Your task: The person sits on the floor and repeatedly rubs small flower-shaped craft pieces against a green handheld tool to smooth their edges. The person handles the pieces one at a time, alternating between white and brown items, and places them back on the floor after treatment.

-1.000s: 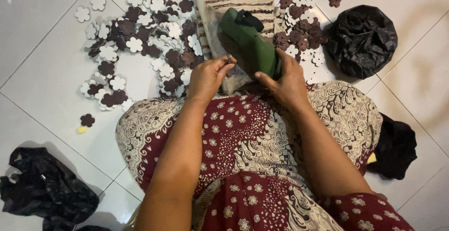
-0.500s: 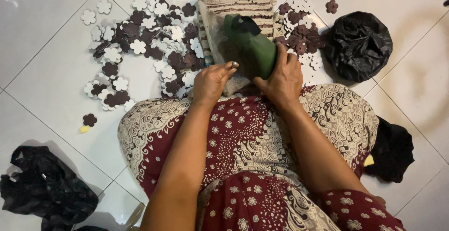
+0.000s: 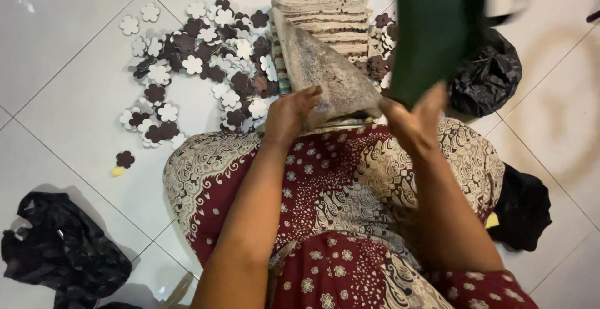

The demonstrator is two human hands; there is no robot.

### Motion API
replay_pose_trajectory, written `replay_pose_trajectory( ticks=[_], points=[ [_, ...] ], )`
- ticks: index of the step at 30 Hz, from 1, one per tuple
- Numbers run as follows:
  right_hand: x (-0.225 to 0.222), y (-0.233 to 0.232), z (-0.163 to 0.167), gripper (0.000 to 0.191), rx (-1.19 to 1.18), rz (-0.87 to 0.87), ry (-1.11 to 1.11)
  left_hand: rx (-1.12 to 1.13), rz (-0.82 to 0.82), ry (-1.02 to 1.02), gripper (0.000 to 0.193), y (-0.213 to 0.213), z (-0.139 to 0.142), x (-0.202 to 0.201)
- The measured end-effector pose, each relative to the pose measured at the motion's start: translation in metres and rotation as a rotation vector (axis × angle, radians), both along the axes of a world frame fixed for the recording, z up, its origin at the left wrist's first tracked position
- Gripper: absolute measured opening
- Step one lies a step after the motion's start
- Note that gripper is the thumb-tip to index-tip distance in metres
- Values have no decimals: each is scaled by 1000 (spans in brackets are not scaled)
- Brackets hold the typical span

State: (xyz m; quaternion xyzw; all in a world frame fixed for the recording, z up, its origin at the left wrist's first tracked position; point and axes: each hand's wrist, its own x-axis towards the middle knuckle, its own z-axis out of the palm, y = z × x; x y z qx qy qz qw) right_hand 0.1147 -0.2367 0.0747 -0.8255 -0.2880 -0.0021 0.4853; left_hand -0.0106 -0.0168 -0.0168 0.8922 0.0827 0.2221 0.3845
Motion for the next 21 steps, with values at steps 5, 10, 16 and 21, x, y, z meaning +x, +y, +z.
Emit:
replay_pose_trajectory(
  ticks=[5,10,16,21],
  points=[
    [-40,-39,38,78,607,239,106,-212,84,221,13,-5,-5,3],
    [-73,-12,39,105,-115,184,-80,-189,72,355,10,-2,-1,2],
    [-80,14,52,111,-836,131,194,-172,46,65,18,5,2,-9],
    [-78,18,68,109,-830,104,270,-183,60,221,9,3,-4,-4]
  ],
)
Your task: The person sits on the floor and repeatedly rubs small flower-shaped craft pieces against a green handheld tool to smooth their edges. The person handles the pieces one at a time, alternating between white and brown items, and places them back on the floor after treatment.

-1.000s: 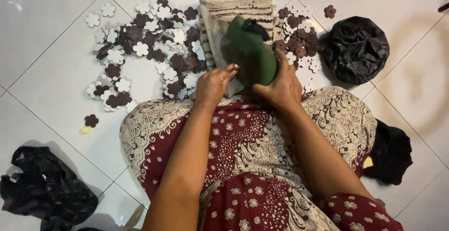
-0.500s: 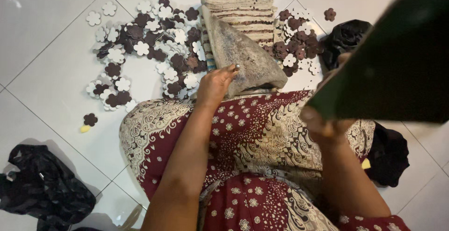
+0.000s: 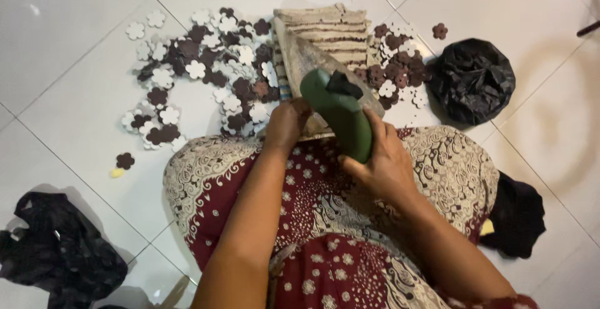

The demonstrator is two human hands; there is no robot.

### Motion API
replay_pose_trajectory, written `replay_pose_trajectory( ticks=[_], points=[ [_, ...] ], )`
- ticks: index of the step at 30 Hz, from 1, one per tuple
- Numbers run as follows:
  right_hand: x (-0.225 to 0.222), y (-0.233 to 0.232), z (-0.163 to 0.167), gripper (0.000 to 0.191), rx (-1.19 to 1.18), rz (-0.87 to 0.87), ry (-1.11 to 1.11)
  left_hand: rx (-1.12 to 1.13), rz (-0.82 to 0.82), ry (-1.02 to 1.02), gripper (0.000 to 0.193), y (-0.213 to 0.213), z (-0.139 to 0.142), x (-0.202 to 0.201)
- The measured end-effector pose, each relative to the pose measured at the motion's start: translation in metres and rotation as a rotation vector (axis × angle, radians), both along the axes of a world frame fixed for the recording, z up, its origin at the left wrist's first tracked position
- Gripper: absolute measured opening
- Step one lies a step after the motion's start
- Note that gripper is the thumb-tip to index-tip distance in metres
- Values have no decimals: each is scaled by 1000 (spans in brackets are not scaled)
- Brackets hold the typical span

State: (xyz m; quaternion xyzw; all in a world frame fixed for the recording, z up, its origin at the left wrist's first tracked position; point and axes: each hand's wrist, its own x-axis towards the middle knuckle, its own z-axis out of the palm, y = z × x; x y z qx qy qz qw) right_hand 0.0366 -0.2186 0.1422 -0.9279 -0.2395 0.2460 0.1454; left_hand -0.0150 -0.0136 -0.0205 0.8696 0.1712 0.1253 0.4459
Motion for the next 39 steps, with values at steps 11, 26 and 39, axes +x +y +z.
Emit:
replay_pose_trajectory(
  ticks=[11,26,39],
  points=[
    [7,-55,5,102,908,198,-357,-5,69,0,16,-13,6,7],
    [6,-16,20,90,538,-97,160,-343,87,317,24,-7,7,-1],
    [7,7,-18,104,-67,-25,102,131,-13,234,12,-3,11,-1]
  ],
)
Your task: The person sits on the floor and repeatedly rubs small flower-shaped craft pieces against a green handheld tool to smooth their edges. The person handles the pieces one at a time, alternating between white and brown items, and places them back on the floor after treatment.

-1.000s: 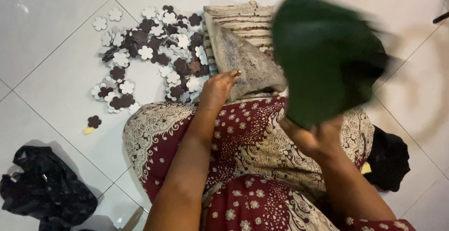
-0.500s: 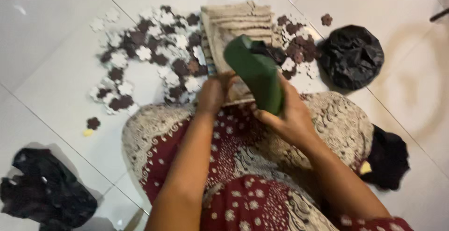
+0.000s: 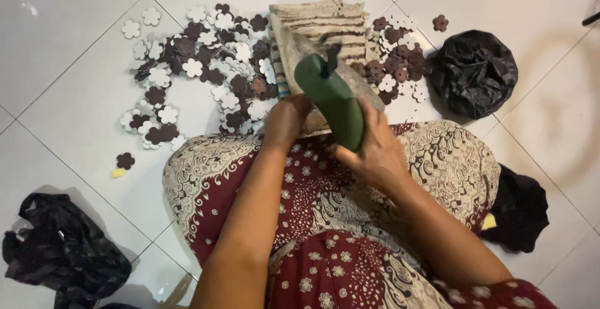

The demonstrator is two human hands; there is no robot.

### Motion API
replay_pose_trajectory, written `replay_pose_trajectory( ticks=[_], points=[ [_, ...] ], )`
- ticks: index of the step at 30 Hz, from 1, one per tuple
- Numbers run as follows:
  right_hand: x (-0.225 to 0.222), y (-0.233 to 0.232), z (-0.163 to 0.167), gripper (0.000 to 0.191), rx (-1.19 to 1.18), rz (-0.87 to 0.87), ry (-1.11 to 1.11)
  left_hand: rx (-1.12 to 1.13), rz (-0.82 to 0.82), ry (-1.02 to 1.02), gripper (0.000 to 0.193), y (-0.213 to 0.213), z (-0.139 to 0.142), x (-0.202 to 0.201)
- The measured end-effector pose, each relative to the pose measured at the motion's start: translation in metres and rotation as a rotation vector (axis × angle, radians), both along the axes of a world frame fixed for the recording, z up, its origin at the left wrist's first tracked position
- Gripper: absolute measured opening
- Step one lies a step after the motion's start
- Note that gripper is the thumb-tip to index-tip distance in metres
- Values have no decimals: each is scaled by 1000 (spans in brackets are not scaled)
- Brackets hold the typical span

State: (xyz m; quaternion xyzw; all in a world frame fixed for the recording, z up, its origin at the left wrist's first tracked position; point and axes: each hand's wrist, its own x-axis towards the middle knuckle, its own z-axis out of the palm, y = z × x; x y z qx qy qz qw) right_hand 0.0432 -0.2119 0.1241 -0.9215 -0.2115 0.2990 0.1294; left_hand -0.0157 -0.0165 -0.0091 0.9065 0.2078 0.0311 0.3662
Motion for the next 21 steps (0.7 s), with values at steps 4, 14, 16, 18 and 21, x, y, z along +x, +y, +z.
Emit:
replay_pose_trajectory(
  ticks=[4,14,16,18,21],
  points=[
    [8,0,4,106,152,-28,-77,-51,-12,-286,30,-2,5,0],
    [54,38,-62,105,117,70,-473,-426,184,-352,16,1,9,1],
    [49,37,-65,102,230,82,-627,-515,233,-357,16,3,18,0],
    [41,32,-62,93,373,66,-745,-607,285,-393,17,2,27,-2],
    [32,33,-59,55,610,83,-444,-600,254,-475,15,2,40,-6]
  ],
)
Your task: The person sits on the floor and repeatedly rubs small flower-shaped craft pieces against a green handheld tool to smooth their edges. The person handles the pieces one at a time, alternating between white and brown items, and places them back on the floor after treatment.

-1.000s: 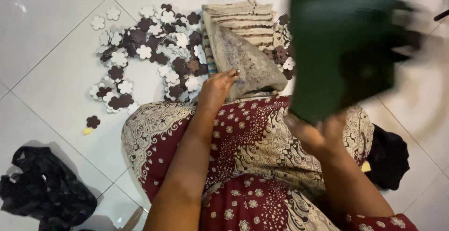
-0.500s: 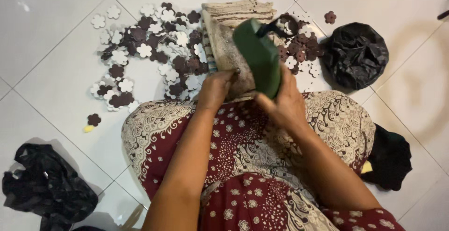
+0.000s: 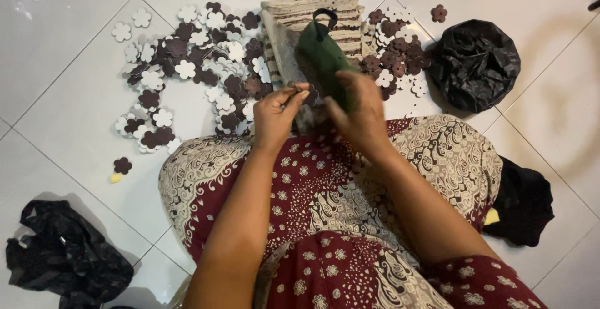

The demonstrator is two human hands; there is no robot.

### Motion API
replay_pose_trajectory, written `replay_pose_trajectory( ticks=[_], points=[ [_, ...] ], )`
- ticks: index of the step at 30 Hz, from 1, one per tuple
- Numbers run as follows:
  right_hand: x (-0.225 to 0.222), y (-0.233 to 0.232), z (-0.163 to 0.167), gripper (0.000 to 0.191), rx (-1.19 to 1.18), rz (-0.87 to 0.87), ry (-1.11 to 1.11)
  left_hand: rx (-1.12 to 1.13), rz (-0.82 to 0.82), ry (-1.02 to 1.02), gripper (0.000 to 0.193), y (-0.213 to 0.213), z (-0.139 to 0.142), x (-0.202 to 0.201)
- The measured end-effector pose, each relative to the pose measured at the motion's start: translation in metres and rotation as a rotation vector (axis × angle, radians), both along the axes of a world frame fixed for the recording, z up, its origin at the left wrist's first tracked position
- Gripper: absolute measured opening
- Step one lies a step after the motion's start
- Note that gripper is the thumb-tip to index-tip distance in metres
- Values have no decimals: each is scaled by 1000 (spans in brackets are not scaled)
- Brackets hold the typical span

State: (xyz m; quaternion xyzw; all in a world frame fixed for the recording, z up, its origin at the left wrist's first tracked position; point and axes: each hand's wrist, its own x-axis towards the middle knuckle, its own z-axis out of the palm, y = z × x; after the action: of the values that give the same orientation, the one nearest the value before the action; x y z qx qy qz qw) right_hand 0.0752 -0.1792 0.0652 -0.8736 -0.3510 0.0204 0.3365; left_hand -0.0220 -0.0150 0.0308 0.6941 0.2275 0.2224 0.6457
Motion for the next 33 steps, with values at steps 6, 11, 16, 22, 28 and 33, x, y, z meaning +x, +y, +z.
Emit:
replay_pose_trajectory(
  ticks=[6,11,16,22,28,33],
  points=[
    [-13,20,-18,43,481,-112,891,-36,-32,-49,16,-5,11,-4],
    [-16,17,-32,34,527,-120,977,39,-22,-33,15,-5,9,-2],
    [-18,18,-32,33,511,-137,982,116,18,-13,13,-5,3,-1],
    [-19,20,-22,32,463,-175,1006,-69,133,-98,16,-4,-12,3],
    [-15,18,-8,33,472,-203,1075,-150,178,-163,13,9,-19,2],
    [-6,11,2,34,454,-256,1058,-113,135,-155,16,13,-16,3]
  ],
)
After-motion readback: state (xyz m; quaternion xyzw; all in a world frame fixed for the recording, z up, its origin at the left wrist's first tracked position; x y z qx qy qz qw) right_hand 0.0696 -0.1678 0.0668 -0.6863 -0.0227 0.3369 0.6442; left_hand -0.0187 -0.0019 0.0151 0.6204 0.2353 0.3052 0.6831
